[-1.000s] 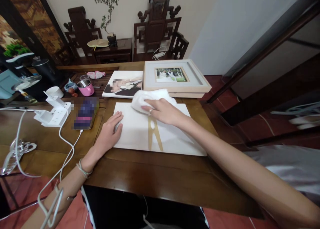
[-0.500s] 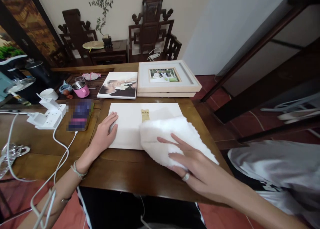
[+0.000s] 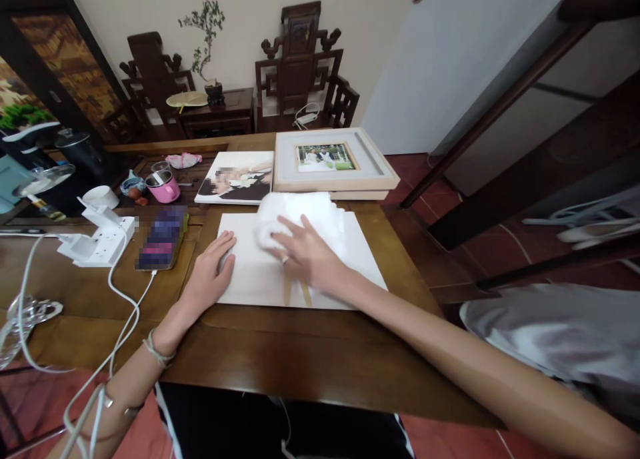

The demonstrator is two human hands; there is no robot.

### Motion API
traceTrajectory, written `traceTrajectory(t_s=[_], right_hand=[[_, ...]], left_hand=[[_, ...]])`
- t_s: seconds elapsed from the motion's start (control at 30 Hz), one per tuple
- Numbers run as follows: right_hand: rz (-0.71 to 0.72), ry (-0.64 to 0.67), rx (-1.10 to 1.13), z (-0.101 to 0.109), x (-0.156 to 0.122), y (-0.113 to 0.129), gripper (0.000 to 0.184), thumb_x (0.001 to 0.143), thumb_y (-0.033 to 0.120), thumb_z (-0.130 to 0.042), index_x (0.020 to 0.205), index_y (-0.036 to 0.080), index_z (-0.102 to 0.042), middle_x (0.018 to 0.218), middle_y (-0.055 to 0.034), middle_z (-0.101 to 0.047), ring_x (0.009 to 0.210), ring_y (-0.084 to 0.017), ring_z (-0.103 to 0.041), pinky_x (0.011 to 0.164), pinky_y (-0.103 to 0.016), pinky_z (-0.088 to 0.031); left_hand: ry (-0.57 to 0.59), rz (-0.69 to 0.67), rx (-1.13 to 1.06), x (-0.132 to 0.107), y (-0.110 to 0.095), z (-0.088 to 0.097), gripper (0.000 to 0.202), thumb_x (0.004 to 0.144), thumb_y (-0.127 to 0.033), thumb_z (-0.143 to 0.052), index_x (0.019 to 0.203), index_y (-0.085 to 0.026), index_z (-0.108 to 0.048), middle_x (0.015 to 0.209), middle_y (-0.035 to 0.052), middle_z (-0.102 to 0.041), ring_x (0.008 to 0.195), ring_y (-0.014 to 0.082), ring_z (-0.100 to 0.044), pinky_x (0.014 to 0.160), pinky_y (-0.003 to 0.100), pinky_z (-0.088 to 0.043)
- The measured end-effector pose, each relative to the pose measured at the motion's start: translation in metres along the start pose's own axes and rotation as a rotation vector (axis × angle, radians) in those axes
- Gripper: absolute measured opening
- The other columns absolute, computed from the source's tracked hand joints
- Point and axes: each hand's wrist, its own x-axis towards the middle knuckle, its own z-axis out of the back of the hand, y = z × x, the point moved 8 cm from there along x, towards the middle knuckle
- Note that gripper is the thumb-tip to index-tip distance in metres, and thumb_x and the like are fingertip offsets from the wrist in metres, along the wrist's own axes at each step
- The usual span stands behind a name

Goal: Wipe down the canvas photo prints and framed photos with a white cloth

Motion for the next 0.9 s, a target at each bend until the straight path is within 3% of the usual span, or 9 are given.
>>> traceTrajectory(t_s=[0.07, 0.2, 0.37, 0.5, 0.63, 0.73, 0.8, 0.9], right_hand=[[0.113, 0.056, -0.015, -0.008, -0.006, 0.022, 0.030, 0.084, 0.009, -0.044, 0.108, 0.012, -0.062, 0.121, -0.0171, -0.063, 0.137, -0.033, -0.032, 0.111, -0.063, -0.016], [0.280, 0.150, 0.099, -0.005, -0.047, 0.060, 0.030, 0.080, 0.010, -0.048, 0.105, 0.015, -0.064, 0.135, -0.0165, -0.055, 0.139, -0.029, -0.030, 0.112, -0.062, -0.013], [0.336, 0.246, 0.225, 0.015, -0.095, 0.076, 0.025, 0.080, 0.008, -0.048, 0.096, 0.017, -0.064, 0.131, -0.0125, -0.059, 0.136, -0.023, -0.036, 0.115, -0.054, -0.018], [0.280, 0.141, 0.173, 0.030, -0.099, 0.043, 0.024, 0.085, 0.011, -0.044, 0.098, 0.020, -0.062, 0.129, -0.0099, -0.061, 0.129, -0.024, -0.047, 0.112, -0.052, -0.030], [0.127, -0.011, 0.008, 0.035, -0.081, -0.023, 0.025, 0.095, 0.026, -0.037, 0.097, 0.020, -0.061, 0.110, -0.0118, -0.069, 0.111, -0.030, -0.062, 0.105, -0.056, -0.039], [0.009, -0.063, -0.065, 0.035, -0.066, -0.063, 0.029, 0.096, 0.034, -0.035, 0.092, 0.020, -0.060, 0.102, -0.0126, -0.070, 0.103, -0.032, -0.065, 0.102, -0.058, -0.042], [-0.011, -0.078, -0.085, 0.035, -0.060, -0.072, 0.030, 0.096, 0.035, -0.034, 0.090, 0.019, -0.059, 0.099, -0.0125, -0.070, 0.103, -0.032, -0.064, 0.104, -0.059, -0.038], [0.048, -0.064, -0.090, 0.034, -0.063, -0.059, 0.027, 0.096, 0.030, -0.035, 0.091, 0.019, -0.059, 0.105, -0.0129, -0.069, 0.119, -0.032, -0.055, 0.108, -0.060, -0.032]], left_hand=[[0.004, -0.011, 0.004, 0.000, 0.000, 0.000, 0.038, 0.091, -0.027, -0.046, 0.124, -0.014, -0.060, 0.136, 0.0138, -0.056, 0.132, 0.0249, -0.046, 0.112, 0.048, -0.035], [0.024, -0.008, 0.023, 0.000, 0.000, -0.001, 0.039, 0.091, -0.027, -0.045, 0.124, -0.013, -0.059, 0.137, 0.0149, -0.054, 0.133, 0.0252, -0.045, 0.112, 0.049, -0.034], [0.019, 0.012, 0.021, 0.000, -0.001, -0.001, 0.040, 0.091, -0.026, -0.045, 0.124, -0.009, -0.059, 0.138, 0.0165, -0.053, 0.133, 0.0252, -0.045, 0.113, 0.048, -0.033], [0.012, 0.009, 0.013, 0.000, -0.002, -0.001, 0.041, 0.090, -0.025, -0.045, 0.126, -0.008, -0.057, 0.138, 0.0170, -0.053, 0.133, 0.0245, -0.044, 0.114, 0.047, -0.032], [0.008, 0.005, 0.007, -0.001, 0.000, -0.001, 0.040, 0.090, -0.025, -0.045, 0.125, -0.009, -0.057, 0.137, 0.0174, -0.053, 0.133, 0.0251, -0.044, 0.113, 0.048, -0.033], [0.007, -0.001, 0.005, -0.001, 0.000, -0.001, 0.040, 0.091, -0.025, -0.045, 0.125, -0.010, -0.057, 0.137, 0.0169, -0.053, 0.133, 0.0248, -0.045, 0.113, 0.049, -0.033], [0.008, 0.004, 0.006, -0.001, 0.001, -0.001, 0.040, 0.091, -0.025, -0.045, 0.125, -0.010, -0.057, 0.137, 0.0167, -0.053, 0.133, 0.0247, -0.045, 0.113, 0.049, -0.033], [0.008, 0.008, 0.006, -0.001, 0.001, -0.001, 0.040, 0.091, -0.025, -0.045, 0.125, -0.008, -0.057, 0.137, 0.0180, -0.053, 0.133, 0.0253, -0.044, 0.113, 0.049, -0.033]])
